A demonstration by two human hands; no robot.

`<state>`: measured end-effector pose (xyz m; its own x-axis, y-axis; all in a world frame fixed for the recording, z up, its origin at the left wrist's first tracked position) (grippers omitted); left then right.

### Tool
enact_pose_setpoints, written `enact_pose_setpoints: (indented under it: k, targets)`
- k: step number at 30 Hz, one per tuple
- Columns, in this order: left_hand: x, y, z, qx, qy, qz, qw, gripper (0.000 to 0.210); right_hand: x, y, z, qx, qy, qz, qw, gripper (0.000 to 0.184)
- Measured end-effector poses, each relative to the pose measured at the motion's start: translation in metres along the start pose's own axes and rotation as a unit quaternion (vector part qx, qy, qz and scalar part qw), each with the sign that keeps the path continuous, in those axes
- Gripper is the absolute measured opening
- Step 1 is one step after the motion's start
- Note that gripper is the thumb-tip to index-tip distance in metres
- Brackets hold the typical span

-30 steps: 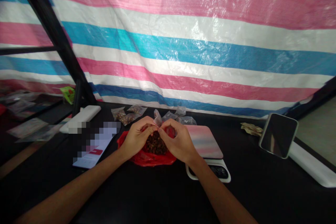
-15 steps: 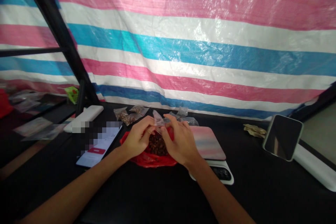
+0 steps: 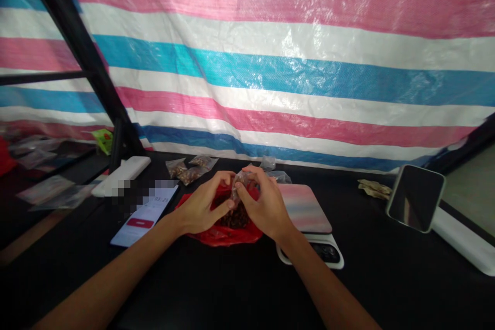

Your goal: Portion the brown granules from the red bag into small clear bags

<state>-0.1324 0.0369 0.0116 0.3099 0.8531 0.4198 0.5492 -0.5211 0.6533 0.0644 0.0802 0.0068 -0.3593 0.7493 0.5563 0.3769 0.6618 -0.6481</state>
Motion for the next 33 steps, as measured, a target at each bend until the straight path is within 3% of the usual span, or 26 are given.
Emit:
enact_pose_setpoints:
  k: [3, 13, 18, 25, 30, 33]
  targets:
    - [-0.001, -0.003, 0.007, -0.03, -0.019, -0.051, 0.998, 0.046, -0.002, -0.004, 0.0, 0.005, -0.011, -0.016, 1.0, 0.034]
    - [0.002, -0.009, 0.012, -0.143, -0.003, -0.088, 0.986, 0.066, -0.005, -0.006, -0.001, 0.042, 0.024, -0.064, 0.997, 0.049]
    - [0.003, -0.01, 0.011, -0.15, 0.021, -0.086, 0.985, 0.059, -0.001, -0.015, -0.006, 0.036, 0.048, -0.108, 0.992, 0.041]
    - [0.005, -0.012, 0.013, -0.123, 0.056, -0.116, 0.984, 0.055, 0.002, -0.016, -0.011, -0.039, 0.111, -0.169, 0.978, 0.013]
    - [0.009, -0.018, 0.007, -0.116, 0.142, -0.137, 0.973, 0.04, 0.006, -0.004, -0.014, -0.111, 0.086, -0.151, 0.979, 0.026]
    - [0.012, -0.026, 0.001, -0.057, 0.187, -0.173, 0.965, 0.039, 0.007, -0.002, -0.014, -0.129, 0.07, -0.143, 0.979, 0.031]
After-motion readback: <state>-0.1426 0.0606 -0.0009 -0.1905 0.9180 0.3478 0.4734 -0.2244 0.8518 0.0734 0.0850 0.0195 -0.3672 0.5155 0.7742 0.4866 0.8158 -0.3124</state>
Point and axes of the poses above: each hand's wrist, its own x-axis towards the middle knuckle, its own z-axis out of the palm, y = z × x, the point moved 1 cm from there along x, towards the middle knuckle, and after that the axes turned 5 degrees about -z, right-handed, at the moved point
